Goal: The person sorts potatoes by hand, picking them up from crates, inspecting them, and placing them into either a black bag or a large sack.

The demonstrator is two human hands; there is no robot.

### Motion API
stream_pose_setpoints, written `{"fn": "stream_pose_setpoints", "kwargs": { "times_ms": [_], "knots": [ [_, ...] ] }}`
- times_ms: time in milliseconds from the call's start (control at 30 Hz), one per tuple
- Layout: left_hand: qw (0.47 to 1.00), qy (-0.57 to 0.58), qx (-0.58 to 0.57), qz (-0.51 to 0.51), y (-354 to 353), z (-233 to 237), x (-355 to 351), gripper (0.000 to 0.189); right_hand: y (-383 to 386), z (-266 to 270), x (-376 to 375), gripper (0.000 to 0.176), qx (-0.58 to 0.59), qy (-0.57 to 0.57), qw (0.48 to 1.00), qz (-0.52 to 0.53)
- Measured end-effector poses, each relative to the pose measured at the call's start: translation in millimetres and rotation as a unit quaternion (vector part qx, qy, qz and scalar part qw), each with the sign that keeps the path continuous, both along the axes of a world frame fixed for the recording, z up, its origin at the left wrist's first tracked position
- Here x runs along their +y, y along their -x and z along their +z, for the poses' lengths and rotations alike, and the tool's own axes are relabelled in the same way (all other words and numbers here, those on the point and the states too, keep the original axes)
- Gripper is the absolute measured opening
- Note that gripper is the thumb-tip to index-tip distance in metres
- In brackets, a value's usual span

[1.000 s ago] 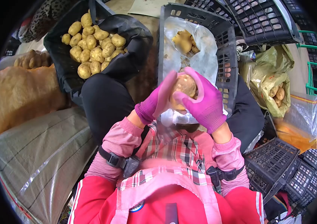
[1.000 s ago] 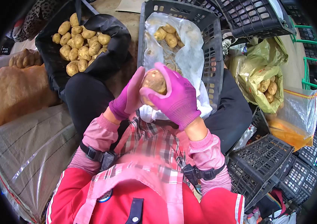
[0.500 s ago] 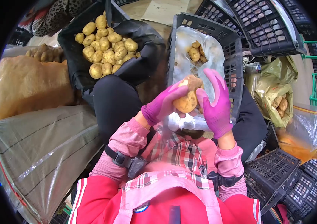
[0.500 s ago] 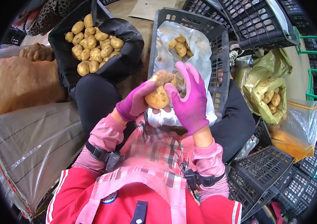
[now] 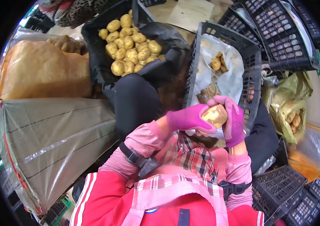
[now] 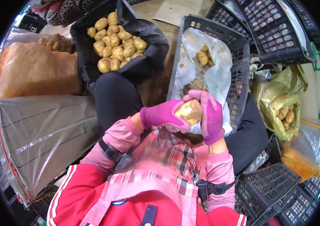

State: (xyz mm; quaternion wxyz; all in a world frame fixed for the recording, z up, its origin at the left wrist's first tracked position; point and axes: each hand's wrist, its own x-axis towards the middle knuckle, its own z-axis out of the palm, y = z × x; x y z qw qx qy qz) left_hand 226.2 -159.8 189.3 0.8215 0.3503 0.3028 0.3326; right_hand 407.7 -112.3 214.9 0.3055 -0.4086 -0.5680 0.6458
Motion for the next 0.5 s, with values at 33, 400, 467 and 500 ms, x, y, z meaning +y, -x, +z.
{"fn": "stream_pose_setpoints", "kwargs": {
  "times_ms": [33, 400, 467, 500],
  "knots": [
    [1.0, 0.021, 0.0, -0.009, 3, 8, 1, 0.049, 3, -3, -1, 0.044, 0.05, 0.105, 0.992, -0.047],
    [0.84, -0.042, 0.497, 0.213, 213, -4, 79, 0.072, -41, -36, 16, 0.044, -0.018, 0.183, 0.971, -0.151],
    [0.849, 0.036, 0.492, 0.188, 230, -36, 95, 0.069, -42, -39, 21, 0.043, -0.019, 0.173, 0.973, -0.15],
    [0.877, 0.096, 0.434, 0.183, 229, -44, 99, 0.066, -45, -39, 21, 0.043, -0.023, 0.17, 0.974, -0.15]
  ]
}}
